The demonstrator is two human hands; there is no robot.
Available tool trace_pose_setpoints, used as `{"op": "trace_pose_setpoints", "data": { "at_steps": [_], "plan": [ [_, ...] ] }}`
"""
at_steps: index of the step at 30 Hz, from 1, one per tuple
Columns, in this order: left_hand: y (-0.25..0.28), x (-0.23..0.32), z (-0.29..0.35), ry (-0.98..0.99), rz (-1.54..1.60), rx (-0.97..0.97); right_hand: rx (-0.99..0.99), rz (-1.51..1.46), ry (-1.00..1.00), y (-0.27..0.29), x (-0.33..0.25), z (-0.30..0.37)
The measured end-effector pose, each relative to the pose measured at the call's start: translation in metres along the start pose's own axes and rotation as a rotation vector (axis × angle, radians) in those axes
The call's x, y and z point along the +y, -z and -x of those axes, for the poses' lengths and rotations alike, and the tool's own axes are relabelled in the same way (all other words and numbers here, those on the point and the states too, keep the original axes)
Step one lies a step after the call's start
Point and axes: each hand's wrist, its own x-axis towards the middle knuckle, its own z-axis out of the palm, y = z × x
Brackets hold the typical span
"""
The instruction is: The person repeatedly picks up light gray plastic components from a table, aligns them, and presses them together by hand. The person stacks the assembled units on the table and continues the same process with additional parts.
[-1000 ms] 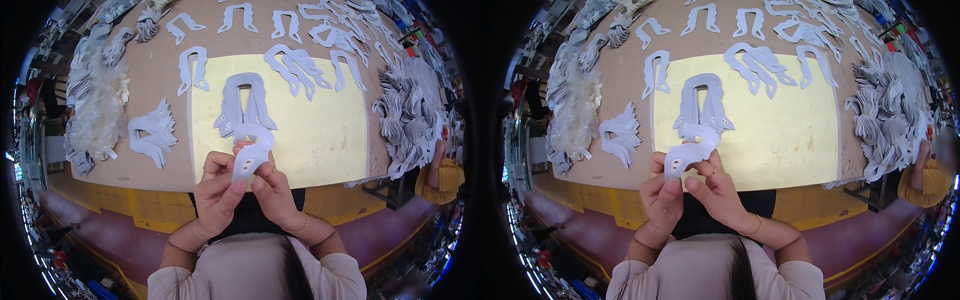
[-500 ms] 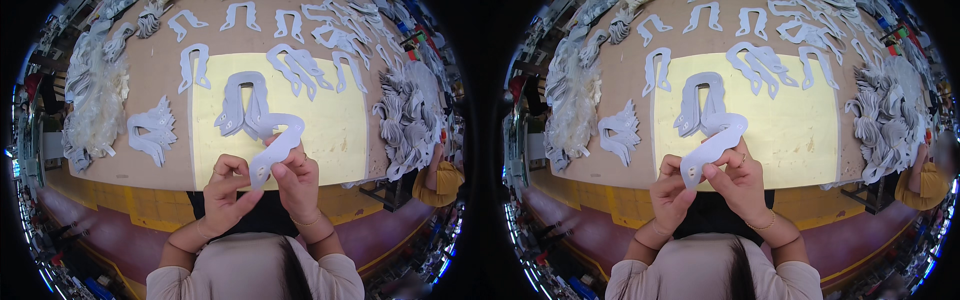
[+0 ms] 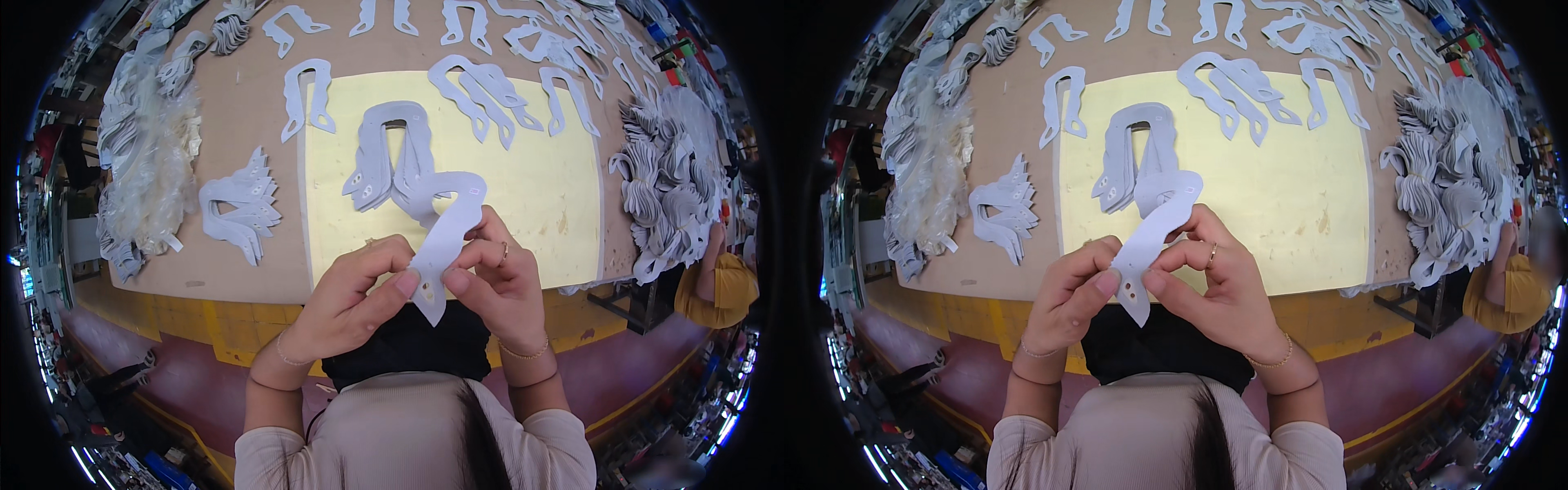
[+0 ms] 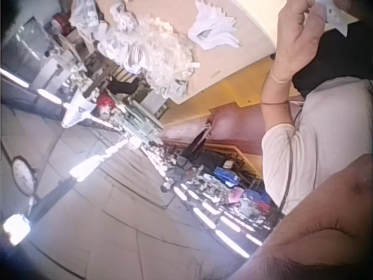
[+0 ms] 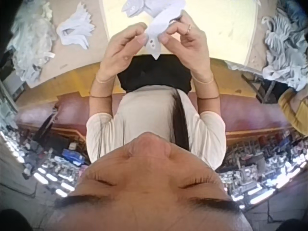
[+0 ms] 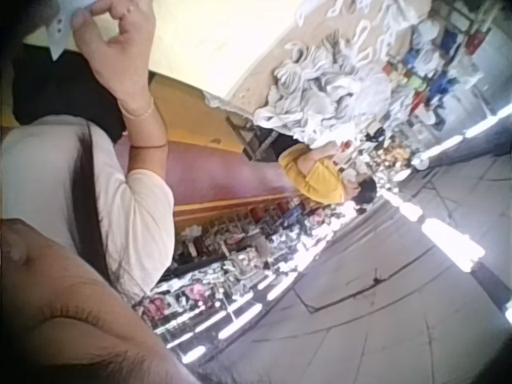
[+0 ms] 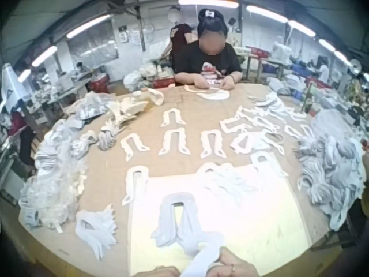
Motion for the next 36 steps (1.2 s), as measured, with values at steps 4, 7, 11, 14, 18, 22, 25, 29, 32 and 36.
{"op": "trace_pose_setpoints", "data": {
  "at_steps": [4,7,11,14,18,22,25,29,32,36],
  "plan": [
    [-0.003,0.000,-0.001,-0.102,-0.114,0.032,0.012,0.046,0.031,0.001,-0.003,0.005],
    [-0.003,-0.001,-0.001,-0.126,-0.162,0.018,0.007,0.061,0.011,0.002,-0.004,0.006],
    [0.002,0.004,-0.002,-0.100,-0.178,-0.041,-0.046,0.042,-0.025,0.006,-0.007,0.005],
    [0.004,0.003,-0.003,-0.072,-0.146,-0.063,-0.056,-0.003,-0.074,0.006,-0.008,0.005],
    [0.001,0.001,-0.005,-0.072,-0.074,-0.044,-0.046,0.003,-0.040,0.006,-0.004,0.004],
    [-0.002,-0.002,-0.004,-0.036,-0.072,-0.009,-0.030,0.050,-0.035,0.006,-0.003,0.005],
    [-0.002,-0.002,-0.005,-0.019,-0.093,-0.027,-0.052,0.048,-0.061,0.008,-0.005,0.004],
    [0.005,-0.006,-0.007,0.020,-0.065,-0.096,-0.102,0.006,-0.060,0.008,-0.007,0.002],
    [0.005,-0.003,-0.007,0.007,-0.081,-0.111,-0.119,0.016,-0.071,0.009,-0.007,0.002],
    [0.007,-0.007,-0.008,-0.060,-0.141,-0.123,-0.133,0.008,-0.088,0.011,-0.006,0.002]
  ]
}}
